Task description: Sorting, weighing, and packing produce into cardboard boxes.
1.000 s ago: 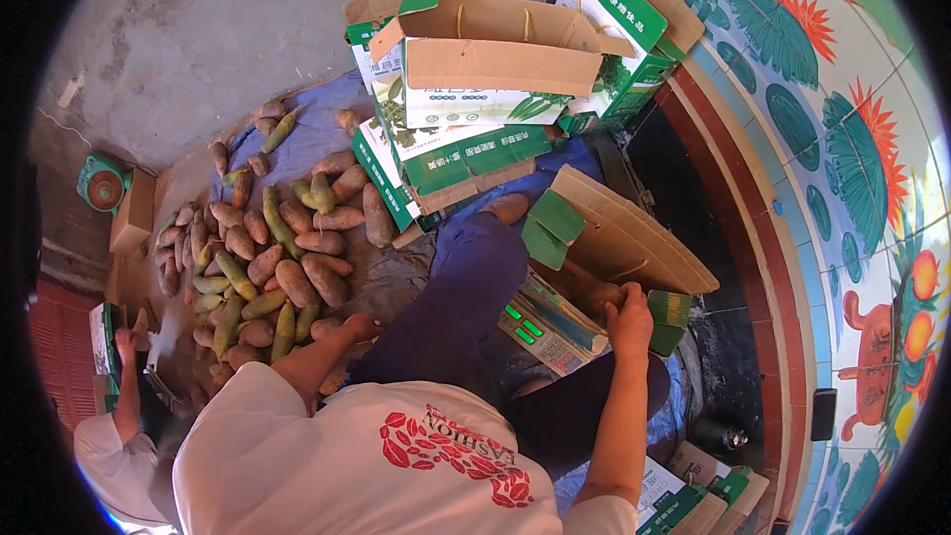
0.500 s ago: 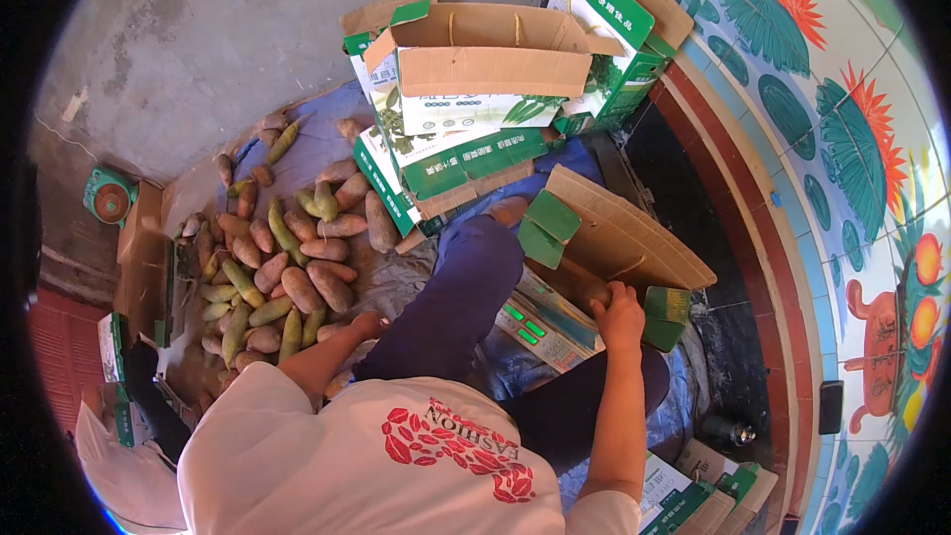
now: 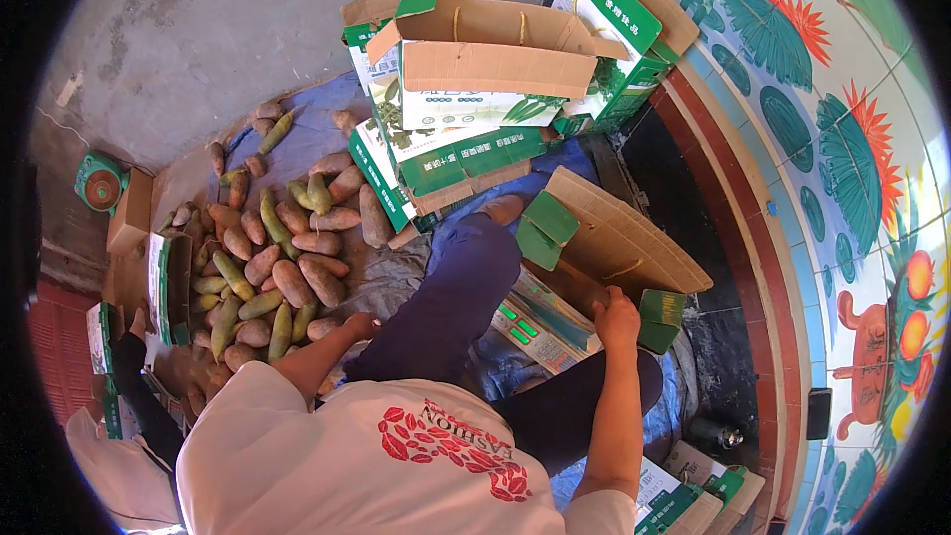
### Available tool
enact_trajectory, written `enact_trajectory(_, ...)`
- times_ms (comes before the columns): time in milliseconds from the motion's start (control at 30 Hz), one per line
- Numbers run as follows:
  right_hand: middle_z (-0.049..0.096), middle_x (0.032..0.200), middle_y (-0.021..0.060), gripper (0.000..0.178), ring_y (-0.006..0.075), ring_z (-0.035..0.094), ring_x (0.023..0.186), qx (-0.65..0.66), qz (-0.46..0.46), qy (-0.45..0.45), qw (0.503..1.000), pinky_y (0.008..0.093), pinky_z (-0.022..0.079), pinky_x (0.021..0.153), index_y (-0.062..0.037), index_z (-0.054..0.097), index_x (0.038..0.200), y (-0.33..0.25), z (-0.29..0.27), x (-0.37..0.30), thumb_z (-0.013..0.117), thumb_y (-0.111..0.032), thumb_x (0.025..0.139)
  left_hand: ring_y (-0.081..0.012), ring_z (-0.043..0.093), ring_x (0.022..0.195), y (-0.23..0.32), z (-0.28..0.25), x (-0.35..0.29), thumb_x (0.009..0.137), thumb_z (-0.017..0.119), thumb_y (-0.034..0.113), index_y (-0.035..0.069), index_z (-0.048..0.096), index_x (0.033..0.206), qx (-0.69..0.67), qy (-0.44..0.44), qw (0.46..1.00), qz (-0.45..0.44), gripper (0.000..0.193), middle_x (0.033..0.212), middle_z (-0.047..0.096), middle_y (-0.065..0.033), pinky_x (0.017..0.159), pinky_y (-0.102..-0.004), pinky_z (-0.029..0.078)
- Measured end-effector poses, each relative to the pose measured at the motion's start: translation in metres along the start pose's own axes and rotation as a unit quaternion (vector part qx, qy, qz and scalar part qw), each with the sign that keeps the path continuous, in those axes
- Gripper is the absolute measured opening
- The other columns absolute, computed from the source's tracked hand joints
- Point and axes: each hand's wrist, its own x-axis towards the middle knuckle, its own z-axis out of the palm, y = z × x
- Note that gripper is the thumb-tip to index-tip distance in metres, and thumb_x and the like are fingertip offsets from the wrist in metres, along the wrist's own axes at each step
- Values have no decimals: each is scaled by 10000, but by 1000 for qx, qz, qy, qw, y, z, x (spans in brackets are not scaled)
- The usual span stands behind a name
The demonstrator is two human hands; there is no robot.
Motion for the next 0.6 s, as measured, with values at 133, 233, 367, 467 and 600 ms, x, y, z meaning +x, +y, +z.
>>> enact_trajectory(133,619,1028,204,385,363,593,947,33,37,-23,998,428,473,802,-38,571,1094,-4,-7,-1,670,-198,758,-302,597,1009,14,-7,-5,733,649,361,133,652,1032,-4,-24,1000,10,377,1055,639,-126,879,-384,467)
enact_trajectory(233,616,1042,213,376,375,598,941,114,-5,7,993,426,470,818,-21,570,1112,-12,-3,3,653,-160,772,-298,604,994,4,-2,0,736,641,365,133,653,1028,-28,-24,999,-23,373,1038,644,-125,865,-384,472)
enact_trajectory(367,635,988,198,319,350,618,906,173,-59,80,980,402,481,799,-38,583,1097,-1,7,7,622,-99,786,-292,609,982,14,-5,-2,742,628,362,127,652,1025,-33,-36,999,-22,368,1026,645,-131,854,-385,475)
enact_trajectory(467,631,1002,189,295,337,619,900,183,-39,43,981,392,484,793,-26,584,1085,6,10,9,611,-88,798,-291,614,966,14,-4,-4,751,609,341,122,653,1018,-35,-35,999,-17,349,1007,648,-134,840,-385,479)
enact_trajectory(600,632,962,173,222,344,612,863,88,-78,41,992,394,485,761,-25,604,1023,-5,6,2,605,-106,816,-281,635,911,14,-4,-10,775,619,334,121,658,1014,19,-27,999,12,322,982,662,-124,838,-373,482)
